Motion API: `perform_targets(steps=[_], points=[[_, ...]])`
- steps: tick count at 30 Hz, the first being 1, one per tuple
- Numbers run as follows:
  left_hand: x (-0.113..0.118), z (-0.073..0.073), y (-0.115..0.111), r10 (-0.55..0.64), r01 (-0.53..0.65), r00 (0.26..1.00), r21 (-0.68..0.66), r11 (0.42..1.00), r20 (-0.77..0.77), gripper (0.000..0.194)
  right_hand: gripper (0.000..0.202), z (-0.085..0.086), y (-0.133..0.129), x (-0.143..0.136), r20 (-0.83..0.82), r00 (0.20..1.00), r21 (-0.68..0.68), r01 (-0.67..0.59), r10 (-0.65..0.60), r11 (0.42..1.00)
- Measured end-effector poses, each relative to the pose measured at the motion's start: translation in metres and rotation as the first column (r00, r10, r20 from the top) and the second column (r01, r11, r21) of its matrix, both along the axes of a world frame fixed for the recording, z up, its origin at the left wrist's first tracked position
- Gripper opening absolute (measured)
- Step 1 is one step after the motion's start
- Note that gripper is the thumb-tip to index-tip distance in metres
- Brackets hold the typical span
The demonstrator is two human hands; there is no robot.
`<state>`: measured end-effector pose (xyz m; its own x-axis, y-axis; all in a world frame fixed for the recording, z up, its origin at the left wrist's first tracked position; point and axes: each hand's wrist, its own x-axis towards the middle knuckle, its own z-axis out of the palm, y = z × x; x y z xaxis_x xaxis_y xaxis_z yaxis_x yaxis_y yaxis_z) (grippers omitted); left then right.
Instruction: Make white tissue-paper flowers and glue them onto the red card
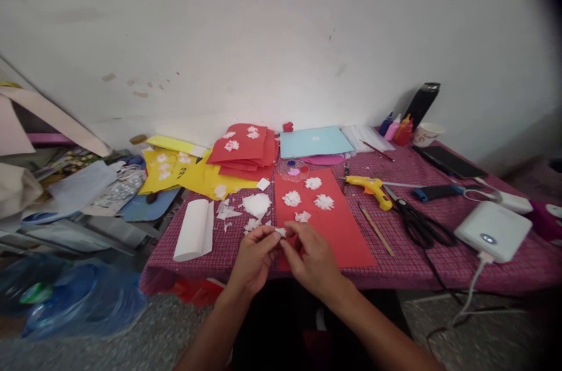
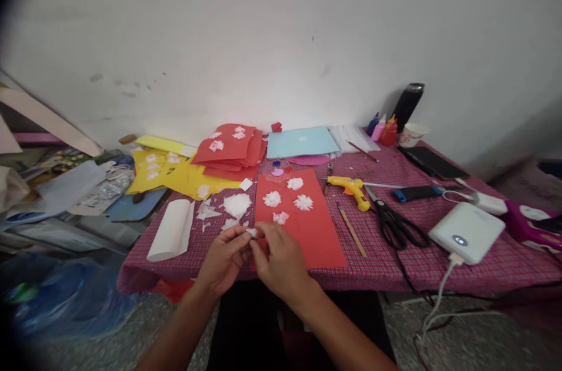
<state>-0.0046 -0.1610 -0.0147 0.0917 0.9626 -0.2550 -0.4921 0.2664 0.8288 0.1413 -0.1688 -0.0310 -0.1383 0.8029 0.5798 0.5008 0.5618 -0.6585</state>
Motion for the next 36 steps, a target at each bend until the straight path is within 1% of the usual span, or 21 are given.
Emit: perform_targets(steps=[2,3,4,8,10,14,17,19,20,23,25,26,27,28,30,32,33,34,36], points=[[0.002,-0.001,-0.003,-0.018,0.018,1.000,-0.011,1.000,0.001,0.025,0.040,-0.001,0.000,0.004,0.012,1.000,-0.011,-0.005,0.005,1.000],[0.002,-0.001,-0.004,-0.028,0.028,1.000,-0.010,1.000,-0.003,0.025,0.042,0.000,0.000,0.006,0.021,1.000,-0.010,-0.017,0.017,1.000],[0.003,-0.001,-0.005,-0.039,0.039,0.999,-0.006,0.999,-0.007,0.025,0.041,0.000,0.000,0.008,0.029,0.999,-0.005,-0.031,0.031,1.000],[0.006,-0.001,-0.008,-0.072,0.072,0.997,0.009,0.997,-0.007,0.024,0.025,0.003,-0.003,0.012,0.032,0.998,0.008,-0.062,0.062,0.998],[0.007,-0.002,-0.009,-0.098,0.098,0.995,0.010,0.995,-0.005,0.023,0.021,0.004,-0.005,0.012,0.019,0.997,0.001,-0.071,0.071,0.997],[0.005,-0.004,-0.010,-0.153,0.154,0.988,0.024,0.988,-0.009,0.019,0.013,0.003,-0.010,0.014,-0.107,0.991,-0.054,-0.087,0.081,0.995],[0.005,-0.004,-0.011,-0.121,0.123,0.991,0.047,0.991,-0.050,0.026,0.012,0.004,-0.012,0.015,-0.245,0.968,-0.168,-0.103,0.059,0.980],[0.005,-0.005,-0.011,-0.098,0.106,0.989,0.073,0.992,-0.109,0.030,0.012,0.004,-0.012,0.017,-0.340,0.940,-0.285,-0.135,0.032,0.949],[0.005,-0.006,-0.011,-0.099,0.112,0.985,0.091,0.990,-0.143,0.029,0.014,0.003,-0.012,0.018,-0.390,0.921,-0.354,-0.161,0.011,0.921],[0.005,-0.008,-0.010,-0.126,0.160,0.965,0.134,0.978,-0.229,0.020,0.020,0.002,-0.012,0.021,-0.525,0.849,-0.541,-0.278,-0.061,0.794],[0.005,-0.009,-0.010,-0.143,0.184,0.954,0.142,0.973,-0.263,0.017,0.023,0.002,-0.012,0.024,-0.581,0.809,-0.603,-0.355,-0.088,0.715],[0.005,-0.010,-0.010,-0.146,0.189,0.951,0.139,0.972,-0.271,0.016,0.024,0.002,-0.013,0.025,-0.597,0.797,-0.612,-0.382,-0.088,0.693],[0.005,-0.010,-0.010,-0.149,0.191,0.950,0.135,0.972,-0.274,0.016,0.024,0.001,-0.013,0.026,-0.609,0.789,-0.605,-0.399,-0.078,0.689],[0.005,-0.010,-0.010,-0.150,0.190,0.950,0.127,0.974,-0.273,0.016,0.024,0.001,-0.013,0.027,-0.616,0.785,-0.586,-0.405,-0.061,0.702],[0.005,-0.009,-0.009,-0.157,0.191,0.951,0.106,0.976,-0.268,0.017,0.031,-0.001,-0.015,0.029,-0.600,0.800,-0.526,-0.390,-0.006,0.756],[0.006,-0.007,-0.009,-0.179,0.206,0.949,0.081,0.975,-0.261,0.018,0.041,-0.002,-0.016,0.030,-0.518,0.853,-0.460,-0.332,0.055,0.823],[0.006,-0.006,-0.009,-0.195,0.219,0.947,0.071,0.973,-0.254,0.018,0.040,-0.001,-0.017,0.031,-0.448,0.890,-0.426,-0.296,0.084,0.855],[0.006,-0.005,-0.008,-0.214,0.236,0.945,0.062,0.970,-0.248,0.018,0.035,-0.001,-0.018,0.032,-0.369,0.923,-0.386,-0.260,0.110,0.885],[0.006,-0.003,-0.007,-0.253,0.272,0.936,0.045,0.961,-0.245,0.018,0.020,0.002,-0.019,0.034,-0.229,0.964,-0.291,-0.203,0.138,0.935]])
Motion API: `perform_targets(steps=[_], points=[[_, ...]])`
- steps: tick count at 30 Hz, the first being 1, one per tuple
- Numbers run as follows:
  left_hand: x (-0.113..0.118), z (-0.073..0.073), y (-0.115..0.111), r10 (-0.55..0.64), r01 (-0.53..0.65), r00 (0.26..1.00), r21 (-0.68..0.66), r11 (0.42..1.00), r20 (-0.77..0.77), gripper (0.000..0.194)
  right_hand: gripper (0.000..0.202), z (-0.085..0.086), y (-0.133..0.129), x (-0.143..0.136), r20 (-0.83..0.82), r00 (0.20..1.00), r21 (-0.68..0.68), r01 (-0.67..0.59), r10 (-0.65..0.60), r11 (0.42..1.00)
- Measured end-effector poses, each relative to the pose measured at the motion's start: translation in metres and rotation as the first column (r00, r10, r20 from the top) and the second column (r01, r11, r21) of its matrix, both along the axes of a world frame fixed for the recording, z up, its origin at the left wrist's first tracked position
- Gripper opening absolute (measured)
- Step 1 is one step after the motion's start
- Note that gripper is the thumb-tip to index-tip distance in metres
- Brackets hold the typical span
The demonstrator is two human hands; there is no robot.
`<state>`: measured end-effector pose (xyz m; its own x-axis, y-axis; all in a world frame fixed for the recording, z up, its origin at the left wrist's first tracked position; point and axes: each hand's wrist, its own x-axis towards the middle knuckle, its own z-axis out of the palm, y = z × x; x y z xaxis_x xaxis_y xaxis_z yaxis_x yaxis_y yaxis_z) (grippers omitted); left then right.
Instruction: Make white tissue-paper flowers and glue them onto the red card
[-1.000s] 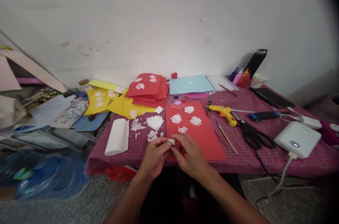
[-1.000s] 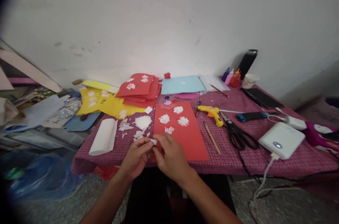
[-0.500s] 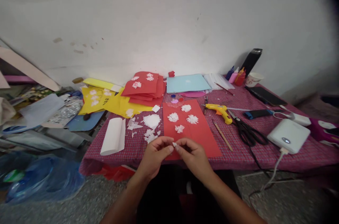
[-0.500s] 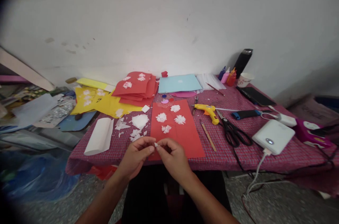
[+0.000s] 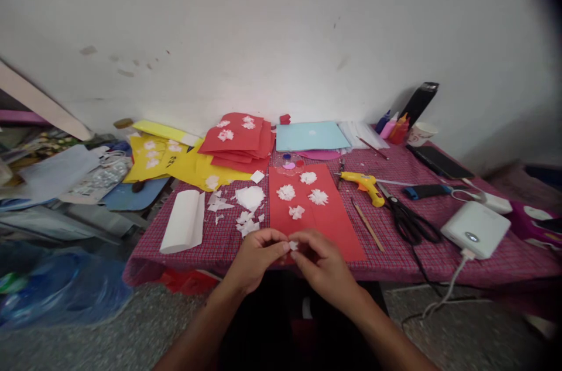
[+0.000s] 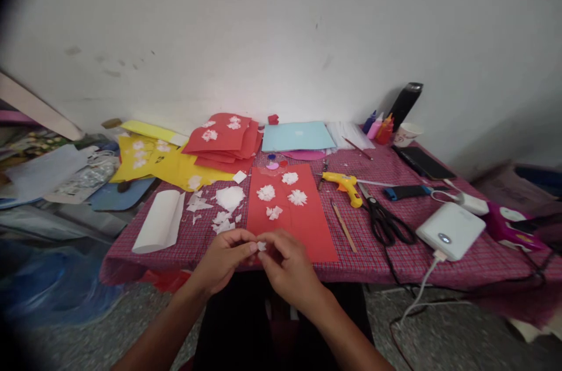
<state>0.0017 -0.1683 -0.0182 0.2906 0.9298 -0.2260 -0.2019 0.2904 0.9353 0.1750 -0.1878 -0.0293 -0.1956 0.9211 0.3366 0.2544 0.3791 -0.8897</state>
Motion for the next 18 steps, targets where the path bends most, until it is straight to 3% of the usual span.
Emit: perform_targets(steps=[6,8,10,13,18], points=[[0.001,0.004,0.002,-0.096,0.098,0.980,0.005,0.995,-0.172,0.014,0.009,0.002,-0.006,0.006,0.143,0.989,0.134,0.003,-0.022,0.991],[0.000,0.003,0.002,-0.102,0.122,0.962,0.061,0.991,-0.255,0.013,0.009,-0.001,-0.005,0.010,0.171,0.984,0.138,0.021,-0.045,0.990],[0.000,0.001,0.001,-0.024,0.099,0.933,0.194,0.976,-0.358,0.013,0.011,-0.004,0.001,0.015,0.211,0.971,0.133,0.081,-0.109,0.988],[-0.001,-0.005,-0.003,0.156,0.083,0.862,0.437,0.896,-0.482,0.014,0.011,-0.007,0.015,0.019,0.329,0.912,0.150,0.208,-0.247,0.967],[0.000,-0.012,-0.007,0.222,0.225,0.778,0.590,0.776,-0.588,0.015,0.012,-0.008,0.034,0.012,0.491,0.826,0.208,0.196,-0.276,0.958]])
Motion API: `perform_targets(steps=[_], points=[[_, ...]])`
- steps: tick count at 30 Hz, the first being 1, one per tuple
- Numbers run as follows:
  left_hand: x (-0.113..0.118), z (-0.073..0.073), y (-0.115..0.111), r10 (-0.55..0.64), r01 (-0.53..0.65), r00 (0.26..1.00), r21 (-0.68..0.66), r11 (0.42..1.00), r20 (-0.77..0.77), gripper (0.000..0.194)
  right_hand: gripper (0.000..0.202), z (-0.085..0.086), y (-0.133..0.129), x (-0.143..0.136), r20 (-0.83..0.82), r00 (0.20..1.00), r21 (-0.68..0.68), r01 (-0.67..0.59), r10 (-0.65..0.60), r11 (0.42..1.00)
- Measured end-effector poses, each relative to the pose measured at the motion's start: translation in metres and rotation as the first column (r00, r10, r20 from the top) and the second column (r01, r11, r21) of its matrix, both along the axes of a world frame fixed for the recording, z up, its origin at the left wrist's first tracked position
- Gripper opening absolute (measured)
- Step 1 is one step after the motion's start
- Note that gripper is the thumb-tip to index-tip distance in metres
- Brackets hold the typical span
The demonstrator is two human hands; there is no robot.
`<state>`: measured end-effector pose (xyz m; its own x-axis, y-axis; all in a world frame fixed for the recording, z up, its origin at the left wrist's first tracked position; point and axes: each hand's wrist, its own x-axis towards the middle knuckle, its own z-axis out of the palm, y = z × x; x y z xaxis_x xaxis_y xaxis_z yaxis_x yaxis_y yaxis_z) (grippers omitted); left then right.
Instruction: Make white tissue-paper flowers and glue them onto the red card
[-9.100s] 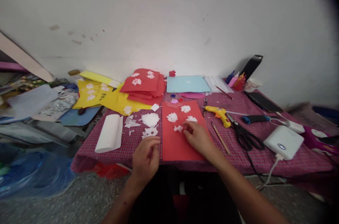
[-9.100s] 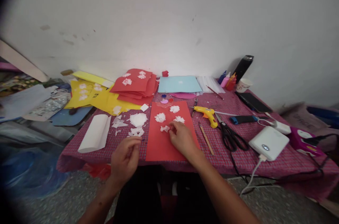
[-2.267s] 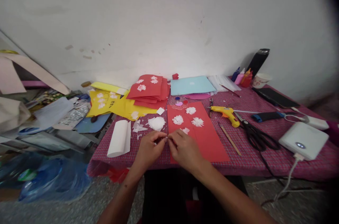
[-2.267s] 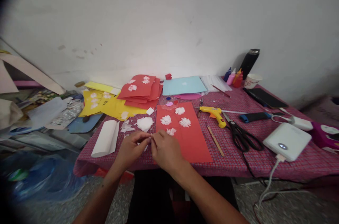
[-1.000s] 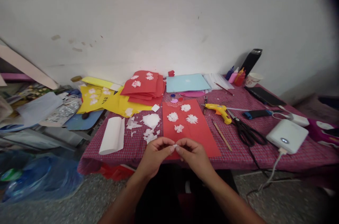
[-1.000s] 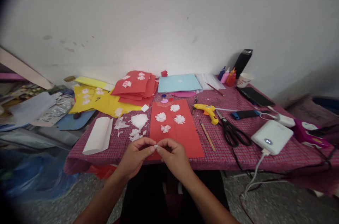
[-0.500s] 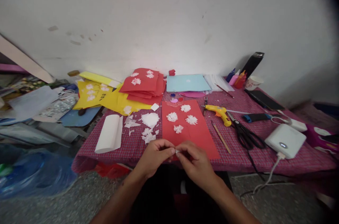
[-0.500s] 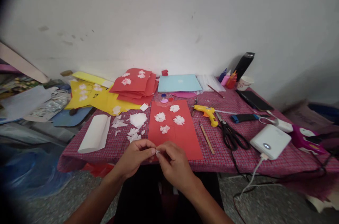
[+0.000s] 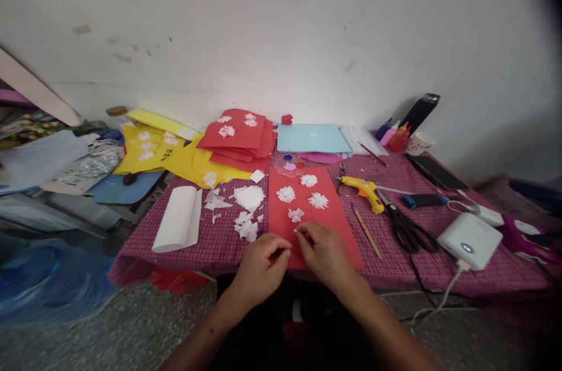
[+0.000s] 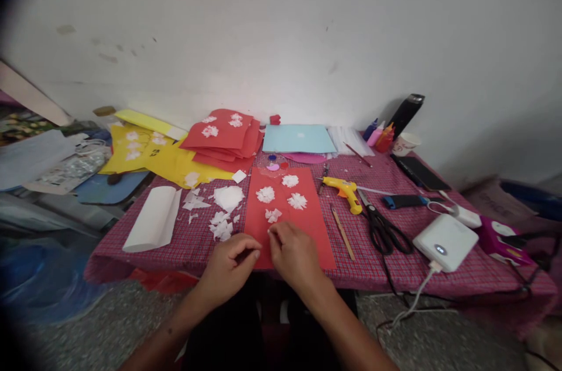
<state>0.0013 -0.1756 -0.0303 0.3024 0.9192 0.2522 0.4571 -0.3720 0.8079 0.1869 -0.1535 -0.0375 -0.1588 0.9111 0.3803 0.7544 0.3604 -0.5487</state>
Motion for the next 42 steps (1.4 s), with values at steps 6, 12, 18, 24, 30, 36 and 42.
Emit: perform_targets(steps=[6,12,18,24,30,36,42], points=[[0.008,0.007,0.005,0.025,0.066,0.921,0.218,0.974,-0.389,0.017,0.011,-0.004,0.011,0.007,-0.080,0.994,0.038,0.077,-0.074,0.996],[0.020,0.009,0.010,0.067,0.066,0.862,0.243,0.968,-0.503,0.017,0.012,-0.001,0.011,0.014,-0.160,0.986,0.005,0.052,-0.050,0.999],[0.022,0.007,0.006,0.050,0.080,0.861,0.232,0.969,-0.505,0.019,0.013,0.008,0.018,0.013,-0.196,0.979,-0.027,0.054,-0.058,0.998],[0.015,0.007,0.012,-0.042,0.138,0.888,0.179,0.974,-0.457,0.030,0.012,-0.005,0.015,0.013,-0.170,0.984,-0.036,0.039,-0.045,0.999],[0.005,0.003,0.029,-0.150,0.186,0.954,0.122,0.975,-0.260,0.043,0.014,-0.012,0.011,0.008,-0.092,0.996,-0.026,-0.002,0.000,1.000],[0.001,0.000,0.041,-0.139,0.144,0.985,0.039,0.989,-0.098,0.043,0.022,-0.006,0.017,-0.003,0.035,0.999,-0.054,-0.016,0.018,0.998],[0.001,0.001,0.043,-0.108,0.108,0.994,-0.005,0.994,-0.002,0.042,0.019,-0.002,0.027,-0.008,0.129,0.989,-0.054,0.085,-0.077,0.995]])
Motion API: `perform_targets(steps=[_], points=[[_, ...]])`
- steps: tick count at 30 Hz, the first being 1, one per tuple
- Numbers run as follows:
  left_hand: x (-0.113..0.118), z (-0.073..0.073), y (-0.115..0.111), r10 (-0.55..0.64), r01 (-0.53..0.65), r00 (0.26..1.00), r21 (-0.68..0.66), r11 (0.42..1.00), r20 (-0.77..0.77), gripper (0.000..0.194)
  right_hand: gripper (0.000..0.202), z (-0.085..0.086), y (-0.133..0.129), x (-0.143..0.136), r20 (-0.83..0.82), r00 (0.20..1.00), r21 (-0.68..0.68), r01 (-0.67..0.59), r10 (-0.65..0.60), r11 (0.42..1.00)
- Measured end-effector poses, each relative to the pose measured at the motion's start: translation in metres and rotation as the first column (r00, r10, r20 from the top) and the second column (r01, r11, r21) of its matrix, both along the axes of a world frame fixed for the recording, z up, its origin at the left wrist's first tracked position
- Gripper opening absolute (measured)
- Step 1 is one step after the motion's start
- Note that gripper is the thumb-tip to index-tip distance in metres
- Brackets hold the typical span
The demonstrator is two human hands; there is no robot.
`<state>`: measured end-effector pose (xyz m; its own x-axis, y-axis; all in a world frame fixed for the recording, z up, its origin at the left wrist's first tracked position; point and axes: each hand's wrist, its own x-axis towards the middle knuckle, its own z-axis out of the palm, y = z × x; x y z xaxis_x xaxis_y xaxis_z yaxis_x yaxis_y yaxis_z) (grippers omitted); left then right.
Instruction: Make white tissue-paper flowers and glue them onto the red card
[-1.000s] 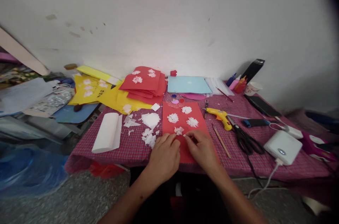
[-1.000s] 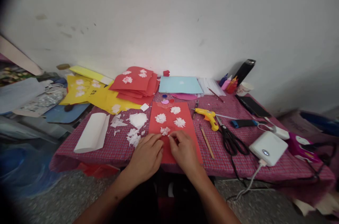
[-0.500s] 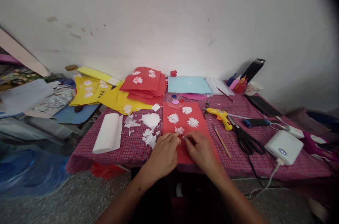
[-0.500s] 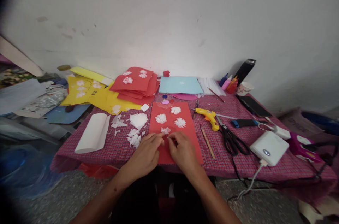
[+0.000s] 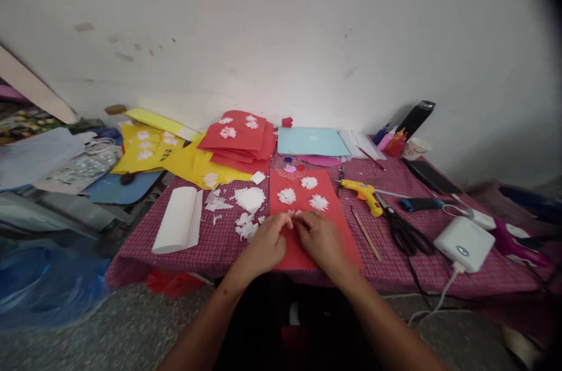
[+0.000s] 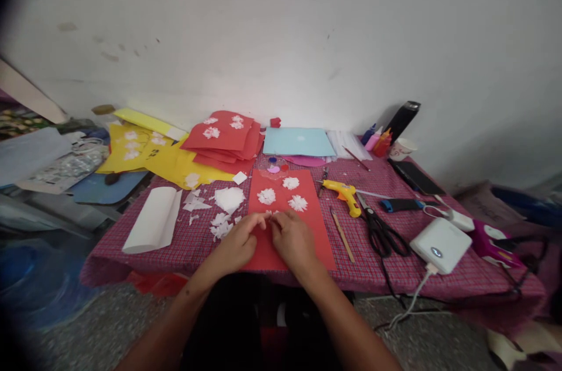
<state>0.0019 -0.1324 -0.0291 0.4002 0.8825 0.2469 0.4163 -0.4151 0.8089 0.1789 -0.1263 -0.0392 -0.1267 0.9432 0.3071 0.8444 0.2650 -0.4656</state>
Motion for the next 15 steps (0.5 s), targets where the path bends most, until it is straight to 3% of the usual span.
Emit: perform_targets(steps=[8,15], points=[[0.0004,-0.0025,-0.0022,0.100,-0.099,0.992,-0.022,0.995,0.083,0.033,0.017,0.0019,0.0018,-0.0018,0.050,0.997,0.019,0.063,-0.064,0.998],[0.0002,-0.0082,-0.0024,0.134,-0.135,0.988,0.017,0.991,0.074,0.030,0.020,-0.0011,-0.0019,-0.0070,0.198,0.979,0.081,0.028,-0.044,0.996]])
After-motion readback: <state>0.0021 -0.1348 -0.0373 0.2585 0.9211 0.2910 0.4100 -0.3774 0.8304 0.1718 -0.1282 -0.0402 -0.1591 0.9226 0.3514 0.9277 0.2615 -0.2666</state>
